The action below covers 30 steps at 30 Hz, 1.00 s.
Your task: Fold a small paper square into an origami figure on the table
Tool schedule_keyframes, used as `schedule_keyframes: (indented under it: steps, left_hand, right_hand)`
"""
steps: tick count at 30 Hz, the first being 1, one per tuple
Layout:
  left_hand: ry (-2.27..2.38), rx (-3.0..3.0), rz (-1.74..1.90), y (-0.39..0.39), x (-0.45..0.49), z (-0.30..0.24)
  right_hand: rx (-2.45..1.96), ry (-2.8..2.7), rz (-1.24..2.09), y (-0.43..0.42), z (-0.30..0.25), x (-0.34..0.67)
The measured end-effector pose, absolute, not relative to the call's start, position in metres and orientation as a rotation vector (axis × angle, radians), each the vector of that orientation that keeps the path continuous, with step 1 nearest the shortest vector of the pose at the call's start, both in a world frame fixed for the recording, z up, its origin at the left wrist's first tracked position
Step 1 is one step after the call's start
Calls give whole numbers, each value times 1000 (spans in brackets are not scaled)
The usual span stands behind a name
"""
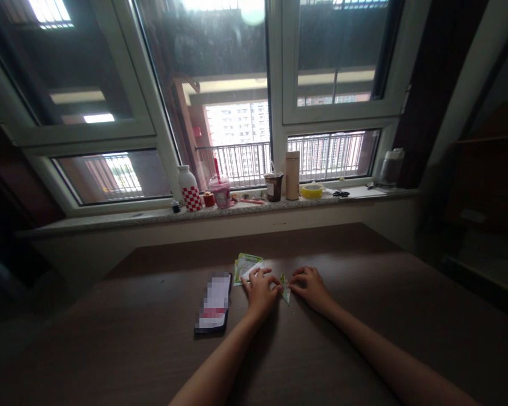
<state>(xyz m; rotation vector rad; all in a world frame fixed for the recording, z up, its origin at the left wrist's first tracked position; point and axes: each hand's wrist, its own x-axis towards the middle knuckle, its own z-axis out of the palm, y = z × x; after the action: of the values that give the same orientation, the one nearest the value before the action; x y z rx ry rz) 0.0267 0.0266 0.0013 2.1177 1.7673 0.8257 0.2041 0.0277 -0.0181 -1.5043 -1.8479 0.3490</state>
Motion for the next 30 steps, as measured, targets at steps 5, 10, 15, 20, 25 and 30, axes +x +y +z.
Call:
schedule_keyframes:
  steps: [5, 10, 15, 20, 25, 30]
  left_hand:
    - [1766, 2122, 804, 27, 27, 1]
    - [1755, 2114, 831, 29, 27, 0]
    - [1744, 2098, 855, 30, 27, -1]
    - [1757, 2091, 846, 30, 27, 0]
    - [1763, 2082, 830, 30, 27, 1]
    - [1762, 2123, 860, 28, 28, 1]
  right_hand:
    - [-1506, -1858, 348, 27, -17, 204]
    - [-1505, -1861, 365, 27, -17, 203]
    - [-1497, -1863, 375, 27, -18, 203]
    - [-1506, -1849, 364, 28, -18, 203]
    - [-1509, -1843, 369, 30, -20, 204]
    - [-1500, -1869, 361, 30, -21, 204]
